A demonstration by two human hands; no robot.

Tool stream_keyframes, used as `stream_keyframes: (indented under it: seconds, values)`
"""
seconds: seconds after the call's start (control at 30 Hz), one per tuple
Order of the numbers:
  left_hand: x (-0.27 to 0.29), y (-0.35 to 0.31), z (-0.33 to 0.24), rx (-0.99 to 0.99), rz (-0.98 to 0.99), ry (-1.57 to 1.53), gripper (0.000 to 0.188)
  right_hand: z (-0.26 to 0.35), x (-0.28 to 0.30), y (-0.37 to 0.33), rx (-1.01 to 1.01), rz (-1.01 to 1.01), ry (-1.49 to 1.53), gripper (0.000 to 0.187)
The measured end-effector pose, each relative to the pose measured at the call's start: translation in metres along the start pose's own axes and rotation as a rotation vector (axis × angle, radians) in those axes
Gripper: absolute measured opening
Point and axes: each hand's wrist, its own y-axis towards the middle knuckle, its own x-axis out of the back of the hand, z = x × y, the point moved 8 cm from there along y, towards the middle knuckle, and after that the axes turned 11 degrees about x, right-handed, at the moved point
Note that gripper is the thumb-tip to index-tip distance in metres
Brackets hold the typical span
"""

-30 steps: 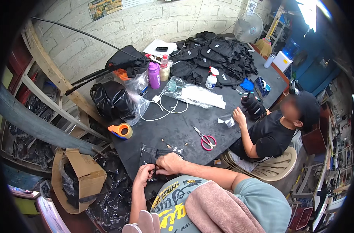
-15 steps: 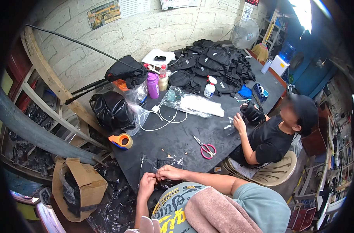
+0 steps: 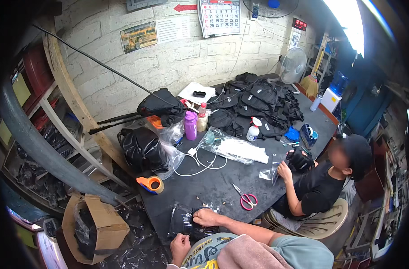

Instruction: The person sets an electric fan aside on a table, inserts flexible rods into black bags by hand, and packs the bags into plastic wrappers.

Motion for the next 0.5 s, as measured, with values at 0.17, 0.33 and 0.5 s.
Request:
stream_keyframes:
  seconds: [0.17, 0.33, 0.5]
  values:
    - [-0.01, -0.008, 0.028, 0.013, -0.014, 0.025, 0.016, -0.002, 0.009, 0.0, 0.062, -0.041, -0.074, 0.032]
    - [-0.013, 0.001, 0.063, 0.632, 0.228, -0.545, 0.012, 0.015, 0.006, -0.01, 0.164, -0.039, -0.104, 0.03]
    - [-0.022, 0.027, 0.033, 0.715, 0.205, -0.865, 0.016, 0.084, -0.019, -0.015, 0.662, 0.116, -0.065, 0.024]
